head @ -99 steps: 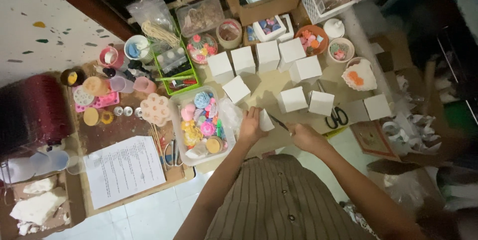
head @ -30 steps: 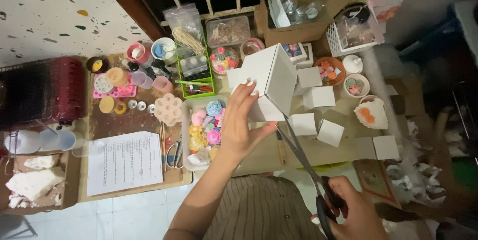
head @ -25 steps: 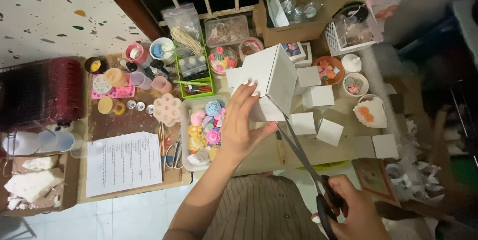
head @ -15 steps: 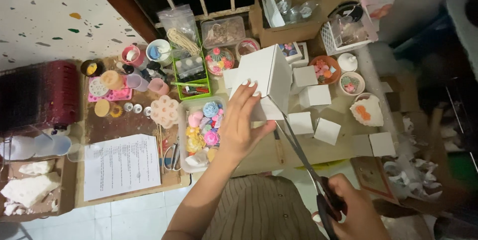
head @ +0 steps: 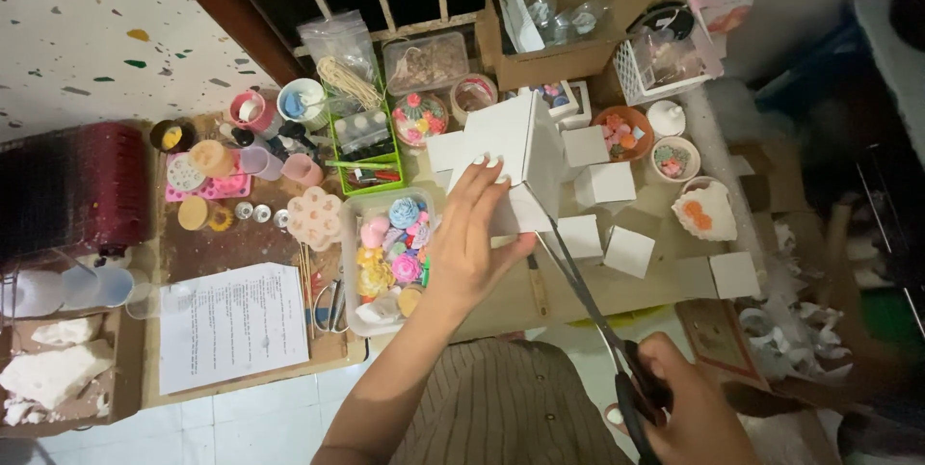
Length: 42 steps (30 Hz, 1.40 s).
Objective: Packaging glass jar candles into individual cardboard boxes at a workbench.
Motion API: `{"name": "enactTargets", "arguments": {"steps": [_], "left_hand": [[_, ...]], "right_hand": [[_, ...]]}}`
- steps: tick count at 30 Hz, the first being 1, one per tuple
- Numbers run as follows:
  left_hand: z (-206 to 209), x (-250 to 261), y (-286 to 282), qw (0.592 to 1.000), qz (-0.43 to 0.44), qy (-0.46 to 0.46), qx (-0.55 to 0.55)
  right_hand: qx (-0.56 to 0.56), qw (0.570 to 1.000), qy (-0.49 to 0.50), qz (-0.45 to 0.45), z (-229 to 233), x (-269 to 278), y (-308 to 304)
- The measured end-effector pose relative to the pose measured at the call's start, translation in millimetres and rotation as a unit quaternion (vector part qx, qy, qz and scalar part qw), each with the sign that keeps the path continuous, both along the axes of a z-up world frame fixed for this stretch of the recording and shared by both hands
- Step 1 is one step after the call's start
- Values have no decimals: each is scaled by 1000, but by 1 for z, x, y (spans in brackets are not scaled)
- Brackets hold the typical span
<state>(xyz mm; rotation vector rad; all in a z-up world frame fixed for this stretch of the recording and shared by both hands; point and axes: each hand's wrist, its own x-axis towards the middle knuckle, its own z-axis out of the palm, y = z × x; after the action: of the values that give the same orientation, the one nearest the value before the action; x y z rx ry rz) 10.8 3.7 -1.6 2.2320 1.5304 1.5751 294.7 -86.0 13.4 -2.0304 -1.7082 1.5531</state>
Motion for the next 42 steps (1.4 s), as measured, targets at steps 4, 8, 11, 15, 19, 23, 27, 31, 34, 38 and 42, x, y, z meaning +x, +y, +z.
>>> {"name": "enactTargets", "arguments": {"steps": [4,8,11,15,19,23,27,31,34,38,42], "left_hand": [[0,7,-1,1000,-5,7,-9],[-1,16,-3,1000,-15,-6,-21],[-2,22,-4,999,-25,-2,-36],[-4,28,-2,998,-18,-15,-54],[-5,29,-5,997,-29,-32,-56],[-3,29,-6,997,-41,-42,-56],[-3,29,-8,997,-40,-47,-54],[-4,30,-10,996,-39,-48,-65],[-6,29,-9,996,-41,-42,-68],[-11,26,-6,997,-46,-13,-63],[-25,21,-2,995,-49,55,-61]], "right_hand": [[66,996,56,4,-13,2,-2],[88,995,46,7,-18,-1,1],[66,997,30,-6,-12,-9,7],[78,996,30,-10,-6,-15,11],[97,994,55,-20,-7,-14,9],[174,981,82,-3,-18,-8,6],[138,987,81,-16,-25,-3,5],[175,980,96,-24,-31,2,-3],[152,980,103,-72,-34,3,-5],[99,991,49,-75,-22,0,-2],[46,992,53,-108,-28,7,-1]]}}
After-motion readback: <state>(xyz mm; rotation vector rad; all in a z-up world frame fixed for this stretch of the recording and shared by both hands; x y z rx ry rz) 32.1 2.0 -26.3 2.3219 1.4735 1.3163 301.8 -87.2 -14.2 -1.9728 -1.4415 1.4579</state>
